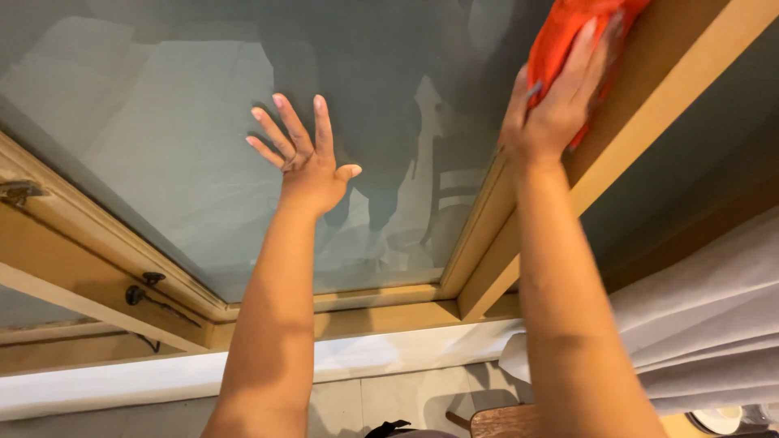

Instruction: Cleaning a glass window and its wooden frame using a cleaning spray and an orange cloth.

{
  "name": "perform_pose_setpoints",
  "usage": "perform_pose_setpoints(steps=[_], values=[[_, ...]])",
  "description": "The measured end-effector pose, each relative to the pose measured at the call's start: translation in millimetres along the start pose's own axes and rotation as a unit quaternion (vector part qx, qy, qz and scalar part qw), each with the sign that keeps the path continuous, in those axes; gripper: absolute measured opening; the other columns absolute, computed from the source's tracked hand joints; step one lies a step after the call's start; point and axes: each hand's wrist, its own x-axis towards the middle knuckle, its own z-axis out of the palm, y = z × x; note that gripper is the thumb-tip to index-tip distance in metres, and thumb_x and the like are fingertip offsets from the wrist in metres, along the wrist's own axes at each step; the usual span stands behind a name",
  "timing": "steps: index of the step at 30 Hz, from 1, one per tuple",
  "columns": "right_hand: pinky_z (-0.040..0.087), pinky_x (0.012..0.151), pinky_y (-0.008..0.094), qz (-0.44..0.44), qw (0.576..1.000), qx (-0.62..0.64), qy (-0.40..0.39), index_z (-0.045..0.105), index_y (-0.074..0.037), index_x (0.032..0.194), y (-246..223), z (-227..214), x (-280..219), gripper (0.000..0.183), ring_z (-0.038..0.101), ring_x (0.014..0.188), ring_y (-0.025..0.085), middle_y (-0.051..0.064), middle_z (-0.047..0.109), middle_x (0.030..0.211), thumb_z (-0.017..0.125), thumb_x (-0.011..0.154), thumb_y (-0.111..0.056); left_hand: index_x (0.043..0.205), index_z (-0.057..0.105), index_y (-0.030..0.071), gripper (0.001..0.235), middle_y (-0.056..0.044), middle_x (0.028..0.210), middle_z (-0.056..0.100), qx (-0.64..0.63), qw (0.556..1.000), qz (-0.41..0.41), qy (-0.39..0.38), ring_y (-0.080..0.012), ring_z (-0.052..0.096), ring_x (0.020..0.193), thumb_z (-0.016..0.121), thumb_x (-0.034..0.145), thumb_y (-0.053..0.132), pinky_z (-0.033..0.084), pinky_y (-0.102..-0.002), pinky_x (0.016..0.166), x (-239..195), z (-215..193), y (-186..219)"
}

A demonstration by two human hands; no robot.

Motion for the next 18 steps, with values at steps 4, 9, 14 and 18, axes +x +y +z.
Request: perform_pose_setpoints(steps=[4, 9, 14, 18], values=[[0.025, 0.133, 0.056, 0.003, 0.999, -0.051, 0.019, 0.027, 0.005, 0.160, 3, 17, -104, 0.067, 0.028, 0.156, 0.051, 0.032, 0.026, 0.164, 0.064, 0.108, -0.015, 0.164, -0.016, 0.022, 0.121, -0.029, 0.157, -0.038, -0.028, 0.999, -0.010, 0.015, -0.0568, -0.040, 0.138, 0.079, 0.093, 0.045, -0.021, -0.078, 0.108, -1, 7, 4], [0.022, 0.133, 0.055, 0.080, 0.996, -0.035, -0.007, 0.024, 0.005, 0.160, -4, 21, -139, 0.074, 0.025, 0.156, 0.052, 0.034, 0.023, 0.165, 0.066, 0.106, -0.020, 0.165, -0.017, 0.022, 0.117, -0.029, 0.156, -0.040, -0.052, 0.998, -0.033, -0.002, -0.0564, -0.042, 0.137, 0.076, 0.096, 0.040, -0.022, -0.077, 0.108, -4, 12, 7], [0.021, 0.136, 0.046, 0.083, 0.996, 0.017, 0.008, 0.018, -0.001, 0.167, -10, 8, -36, 0.075, 0.022, 0.160, 0.043, 0.025, 0.021, 0.169, 0.066, 0.116, -0.027, 0.164, -0.017, 0.022, 0.114, -0.030, 0.155, -0.040, -0.045, 0.999, -0.029, 0.009, -0.0555, -0.043, 0.136, 0.074, 0.099, 0.040, -0.023, -0.076, 0.108, -10, 16, 5], [0.024, 0.131, 0.043, 0.063, 0.998, -0.005, -0.002, 0.017, -0.003, 0.167, -6, 8, -42, 0.075, 0.022, 0.161, 0.040, 0.022, 0.017, 0.170, 0.066, 0.119, -0.034, 0.167, -0.013, 0.022, 0.111, -0.032, 0.155, -0.038, -0.018, 0.999, 0.012, 0.035, -0.0581, -0.041, 0.136, 0.073, 0.100, 0.047, -0.022, -0.078, 0.107, -15, 26, 1]])
